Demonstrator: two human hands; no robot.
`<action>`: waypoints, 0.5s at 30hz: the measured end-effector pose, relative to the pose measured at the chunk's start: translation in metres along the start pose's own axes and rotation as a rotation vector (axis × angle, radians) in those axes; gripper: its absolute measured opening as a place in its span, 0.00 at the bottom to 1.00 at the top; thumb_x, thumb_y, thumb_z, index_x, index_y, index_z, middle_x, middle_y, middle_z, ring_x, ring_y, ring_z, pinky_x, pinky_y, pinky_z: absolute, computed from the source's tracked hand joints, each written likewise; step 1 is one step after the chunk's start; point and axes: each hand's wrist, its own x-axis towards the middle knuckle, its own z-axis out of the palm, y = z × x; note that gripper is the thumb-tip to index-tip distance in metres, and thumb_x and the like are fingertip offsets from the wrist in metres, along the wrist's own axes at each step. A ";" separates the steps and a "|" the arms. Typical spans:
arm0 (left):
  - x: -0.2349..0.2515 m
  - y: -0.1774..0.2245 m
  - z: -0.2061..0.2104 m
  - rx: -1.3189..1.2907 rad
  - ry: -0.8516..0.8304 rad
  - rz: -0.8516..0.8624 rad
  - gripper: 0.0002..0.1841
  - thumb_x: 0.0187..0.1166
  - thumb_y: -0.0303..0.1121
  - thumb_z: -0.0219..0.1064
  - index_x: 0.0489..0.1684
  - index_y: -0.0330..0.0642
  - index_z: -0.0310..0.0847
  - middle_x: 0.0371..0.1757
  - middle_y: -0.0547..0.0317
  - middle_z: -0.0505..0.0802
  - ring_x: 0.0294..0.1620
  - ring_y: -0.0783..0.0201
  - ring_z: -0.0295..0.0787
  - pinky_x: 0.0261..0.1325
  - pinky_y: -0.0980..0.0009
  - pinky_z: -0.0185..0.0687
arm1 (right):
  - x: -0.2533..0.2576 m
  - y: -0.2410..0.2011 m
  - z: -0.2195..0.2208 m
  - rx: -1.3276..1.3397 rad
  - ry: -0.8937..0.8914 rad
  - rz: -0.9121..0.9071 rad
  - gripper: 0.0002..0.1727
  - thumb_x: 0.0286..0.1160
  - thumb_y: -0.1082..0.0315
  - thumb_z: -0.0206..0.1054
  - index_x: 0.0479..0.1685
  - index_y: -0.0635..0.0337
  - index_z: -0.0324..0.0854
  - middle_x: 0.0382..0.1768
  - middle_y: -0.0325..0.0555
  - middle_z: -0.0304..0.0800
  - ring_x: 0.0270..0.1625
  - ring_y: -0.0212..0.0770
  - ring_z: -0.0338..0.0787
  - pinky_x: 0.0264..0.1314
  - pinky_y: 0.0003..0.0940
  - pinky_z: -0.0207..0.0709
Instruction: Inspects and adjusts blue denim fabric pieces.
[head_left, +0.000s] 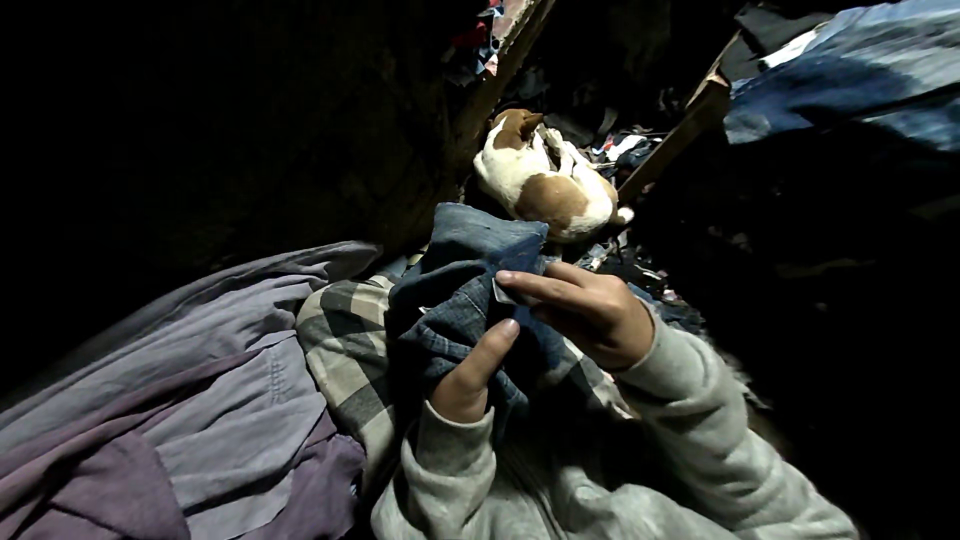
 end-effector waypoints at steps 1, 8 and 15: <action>0.000 0.000 0.000 -0.002 0.003 0.001 0.07 0.67 0.21 0.73 0.40 0.34 0.91 0.39 0.55 0.98 0.45 0.68 0.96 0.57 0.70 0.91 | 0.000 0.001 0.000 -0.006 0.017 0.010 0.19 0.88 0.59 0.59 0.71 0.41 0.86 0.29 0.47 0.83 0.25 0.37 0.81 0.24 0.32 0.76; -0.004 0.003 0.001 0.037 0.061 -0.016 0.08 0.64 0.17 0.72 0.37 0.34 0.90 0.36 0.56 0.98 0.42 0.69 0.96 0.54 0.70 0.92 | -0.003 0.034 -0.012 -0.008 0.163 0.124 0.21 0.87 0.63 0.56 0.74 0.52 0.83 0.39 0.49 0.91 0.35 0.36 0.87 0.39 0.34 0.83; -0.003 0.004 -0.004 0.011 -0.018 -0.097 0.06 0.67 0.20 0.72 0.37 0.37 0.92 0.37 0.58 0.98 0.42 0.70 0.96 0.54 0.72 0.91 | -0.016 0.053 -0.035 0.026 0.233 0.266 0.25 0.89 0.62 0.53 0.79 0.63 0.76 0.53 0.45 0.91 0.43 0.19 0.83 0.49 0.18 0.78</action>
